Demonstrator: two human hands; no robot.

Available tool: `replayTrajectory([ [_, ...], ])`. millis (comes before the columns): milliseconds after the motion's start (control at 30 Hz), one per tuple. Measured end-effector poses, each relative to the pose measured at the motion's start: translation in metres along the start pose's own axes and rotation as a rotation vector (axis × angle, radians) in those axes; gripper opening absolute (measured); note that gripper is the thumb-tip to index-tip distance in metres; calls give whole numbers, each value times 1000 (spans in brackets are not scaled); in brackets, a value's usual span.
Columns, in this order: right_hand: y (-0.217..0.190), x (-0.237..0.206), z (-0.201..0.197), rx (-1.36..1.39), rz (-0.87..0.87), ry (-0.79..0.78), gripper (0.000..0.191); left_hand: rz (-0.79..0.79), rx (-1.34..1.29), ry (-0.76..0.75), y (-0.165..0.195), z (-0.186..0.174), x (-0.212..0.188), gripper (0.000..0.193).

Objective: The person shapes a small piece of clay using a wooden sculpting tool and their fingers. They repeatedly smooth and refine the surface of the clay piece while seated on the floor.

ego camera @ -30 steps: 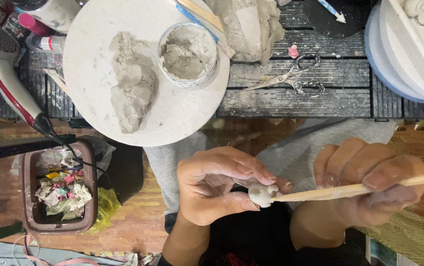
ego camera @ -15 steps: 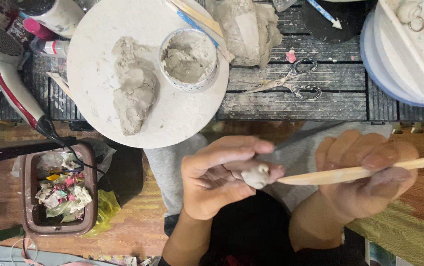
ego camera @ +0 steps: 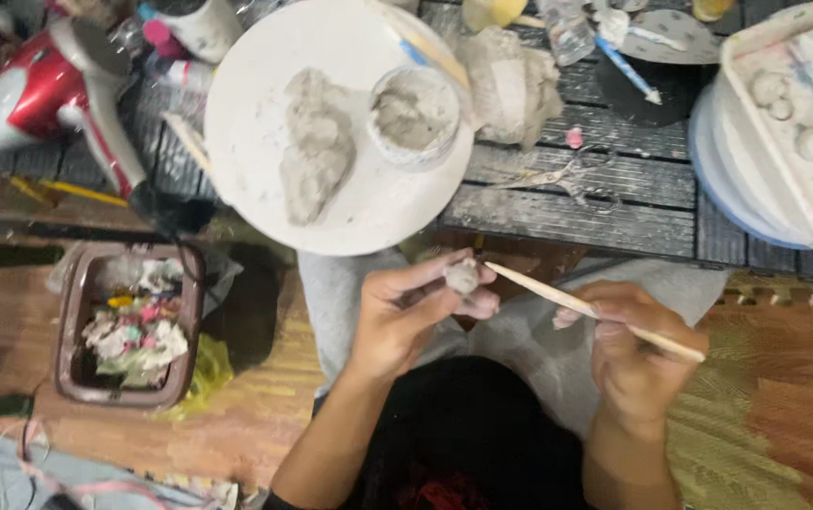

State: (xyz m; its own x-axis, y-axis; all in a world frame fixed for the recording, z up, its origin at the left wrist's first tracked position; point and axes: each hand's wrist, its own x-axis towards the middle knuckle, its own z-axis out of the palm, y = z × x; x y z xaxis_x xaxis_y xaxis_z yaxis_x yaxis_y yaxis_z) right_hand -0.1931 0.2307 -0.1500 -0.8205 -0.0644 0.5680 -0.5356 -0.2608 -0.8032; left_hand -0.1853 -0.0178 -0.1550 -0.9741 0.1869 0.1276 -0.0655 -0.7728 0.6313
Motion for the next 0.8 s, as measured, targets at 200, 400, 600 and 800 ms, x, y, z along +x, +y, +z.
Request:
replayTrajectory([
  [200,3,-31,7,-148,29,86,17,-35,157,32,23,2,-16,39],
  [400,14,-17,27,-180,-66,42,12,-48,182,22,31,8,-23,39],
  [600,5,3,61,-213,-80,-102,39,-46,192,22,26,12,-29,38],
  [800,-3,17,77,-83,-15,-197,48,-99,116,7,24,16,-39,35],
])
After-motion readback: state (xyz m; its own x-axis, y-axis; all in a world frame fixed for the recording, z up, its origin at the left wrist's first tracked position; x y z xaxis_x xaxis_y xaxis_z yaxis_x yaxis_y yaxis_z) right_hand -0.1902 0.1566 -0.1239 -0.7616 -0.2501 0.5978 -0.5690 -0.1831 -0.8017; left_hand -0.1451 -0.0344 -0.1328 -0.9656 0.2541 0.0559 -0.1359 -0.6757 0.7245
